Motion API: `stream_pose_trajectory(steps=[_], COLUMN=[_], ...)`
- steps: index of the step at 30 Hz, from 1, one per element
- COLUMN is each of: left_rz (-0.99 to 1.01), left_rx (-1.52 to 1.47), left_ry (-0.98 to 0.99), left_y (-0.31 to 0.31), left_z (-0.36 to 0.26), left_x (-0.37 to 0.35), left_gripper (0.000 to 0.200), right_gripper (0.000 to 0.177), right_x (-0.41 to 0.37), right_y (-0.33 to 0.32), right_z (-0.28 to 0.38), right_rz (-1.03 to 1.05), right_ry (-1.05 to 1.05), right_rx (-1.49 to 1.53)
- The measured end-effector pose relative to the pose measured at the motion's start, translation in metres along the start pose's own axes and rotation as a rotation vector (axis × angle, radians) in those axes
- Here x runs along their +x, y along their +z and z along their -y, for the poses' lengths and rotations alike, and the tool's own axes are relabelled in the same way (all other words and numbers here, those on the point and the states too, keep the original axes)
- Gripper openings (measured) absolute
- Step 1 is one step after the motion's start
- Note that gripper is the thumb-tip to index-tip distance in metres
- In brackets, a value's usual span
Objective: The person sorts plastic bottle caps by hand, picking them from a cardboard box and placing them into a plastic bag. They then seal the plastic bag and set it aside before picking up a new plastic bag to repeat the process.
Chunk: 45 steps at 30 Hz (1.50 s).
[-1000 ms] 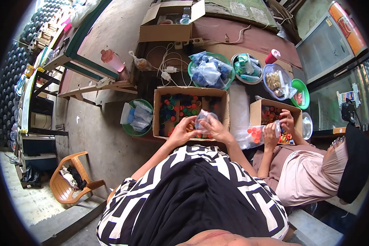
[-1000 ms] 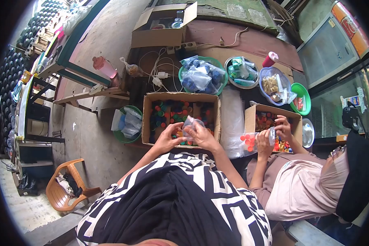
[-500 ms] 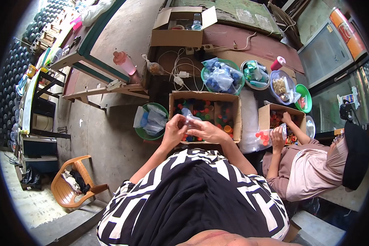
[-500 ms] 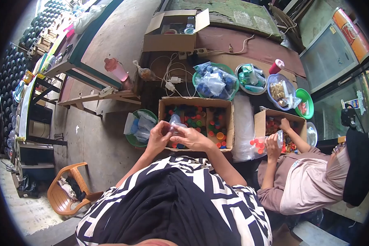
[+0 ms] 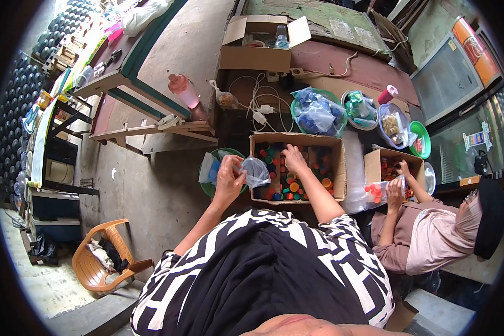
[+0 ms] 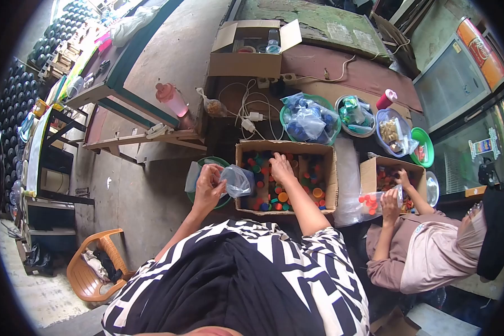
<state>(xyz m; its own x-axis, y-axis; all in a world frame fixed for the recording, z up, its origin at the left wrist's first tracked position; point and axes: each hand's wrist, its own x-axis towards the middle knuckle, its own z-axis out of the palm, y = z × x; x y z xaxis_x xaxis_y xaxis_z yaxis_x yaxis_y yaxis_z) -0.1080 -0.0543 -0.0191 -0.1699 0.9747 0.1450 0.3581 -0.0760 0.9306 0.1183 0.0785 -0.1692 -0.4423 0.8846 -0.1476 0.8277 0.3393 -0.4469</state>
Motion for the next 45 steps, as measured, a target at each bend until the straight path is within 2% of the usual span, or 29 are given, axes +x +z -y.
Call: stream_pose_trajectory(steps=[1, 2, 3, 5, 6, 8, 11, 13, 14, 15, 17, 18, 20, 21, 23, 25, 28, 30, 31, 33, 36, 37, 40, 41, 43, 45], left_rz=[0.014, 0.04, 0.039, 0.108, 0.128, 0.142, 0.163, 0.179, 0.188, 0.199, 0.226, 0.244, 0.27, 0.281, 0.295, 0.287, 0.286, 0.291, 0.295, 0.276, 0.242, 0.227, 0.24, 0.248, 0.242, 0.247], left_rx=[0.059, 0.058, 0.059, 0.056, 0.066, 0.061, 0.033, 0.01, 0.032, 0.053, 0.055, 0.063, 0.039, 0.02, -0.001, -0.029, -0.032, -0.025, -0.023, -0.057, -0.06, -0.082, -0.091, -0.108, -0.096, -0.072], left_ry=[0.085, 0.077, 0.077, 0.112, 0.096, 0.096, 0.074, 0.044, 0.081, 0.119, 0.132, 0.146, 0.134, 0.121, 0.119, 0.179, 0.169, 0.138, 0.133, 0.026, 0.003, -0.027, -0.068, -0.085, -0.087, -0.059], left_y=[-0.003, -0.006, -0.008, -0.012, -0.014, -0.016, -0.016, -0.014, -0.013, -0.012, -0.008, -0.005, -0.001, 0.001, 0.005, 0.005, -0.001, -0.01, -0.015, -0.025, -0.035, -0.038, -0.043, -0.045, -0.045, -0.047], left_z=[-0.002, -0.003, -0.001, 0.004, 0.004, 0.005, 0.005, 0.004, 0.001, 0.0, -0.003, -0.005, -0.011, -0.015, -0.017, -0.016, -0.017, -0.021, -0.02, -0.016, -0.012, -0.011, -0.013, -0.014, -0.016, -0.017], left_x=[0.0, -0.001, -0.002, -0.005, -0.006, -0.006, -0.002, 0.0, 0.003, 0.006, 0.011, 0.014, 0.019, 0.022, 0.025, 0.027, 0.026, 0.026, 0.025, 0.021, 0.013, 0.011, 0.002, 0.0, -0.005, -0.008], left_gripper=[0.023, 0.015, 0.015, 0.015, 0.026, 0.031, 0.043, 0.049, 0.052, 0.054, 0.055, 0.056, 0.056, 0.056, 0.056, 0.057, 0.058, 0.06, 0.06, 0.058, 0.059, 0.058, 0.057, 0.057, 0.056, 0.056], right_gripper=[0.025, 0.026, 0.027, 0.027, 0.025, 0.023, 0.019, 0.021, 0.019, 0.019, 0.013, 0.013, 0.016, 0.019, 0.021, 0.021, 0.02, 0.017, 0.015, 0.013, 0.012, 0.014, 0.02, 0.02, 0.023, 0.024], right_x=[0.002, 0.002, 0.003, 0.007, 0.008, 0.009, -0.002, -0.013, -0.021, -0.031, -0.053, -0.064, -0.082, -0.087, -0.089, -0.091, -0.089, -0.082, -0.078, -0.067, -0.048, -0.043, -0.032, -0.03, -0.027, -0.024], right_y=[0.006, 0.011, 0.015, 0.021, 0.026, 0.033, 0.008, -0.01, -0.02, -0.039, -0.078, -0.091, -0.11, -0.114, -0.116, -0.121, -0.125, -0.123, -0.113, -0.094, -0.026, -0.009, 0.045, 0.056, 0.071, 0.078], right_z=[0.001, 0.001, 0.0, -0.003, -0.004, -0.009, 0.008, 0.026, 0.038, 0.056, 0.095, 0.112, 0.14, 0.149, 0.15, 0.147, 0.147, 0.138, 0.126, 0.102, 0.056, 0.052, 0.045, 0.047, 0.051, 0.048], right_rz=[-0.003, -0.002, 0.0, 0.025, -0.004, -0.035, -0.076, -0.302, -0.414, -0.416, -0.492, -0.497, -0.687, -0.69, -0.564, -0.392, -0.432, -0.506, -0.518, -0.486, -0.319, -0.205, -0.197, -0.194, -0.199, -0.194], right_ry=[-0.002, -0.025, -0.045, -0.053, -0.02, 0.019, 0.077, -0.076, -0.136, -0.126, -0.108, -0.095, -0.266, -0.326, -0.374, -0.426, -0.413, -0.312, -0.179, 0.054, 0.107, 0.147, 0.002, -0.003, -0.016, -0.041], right_rx=[0.001, -0.111, -0.223, -0.257, -0.168, -0.085, 0.074, 0.358, 0.409, 0.406, 0.672, 0.669, 0.683, 0.692, 0.552, 0.243, 0.296, 0.653, 0.763, 0.751, 0.523, 0.562, 0.34, 0.345, 0.064, 0.005])
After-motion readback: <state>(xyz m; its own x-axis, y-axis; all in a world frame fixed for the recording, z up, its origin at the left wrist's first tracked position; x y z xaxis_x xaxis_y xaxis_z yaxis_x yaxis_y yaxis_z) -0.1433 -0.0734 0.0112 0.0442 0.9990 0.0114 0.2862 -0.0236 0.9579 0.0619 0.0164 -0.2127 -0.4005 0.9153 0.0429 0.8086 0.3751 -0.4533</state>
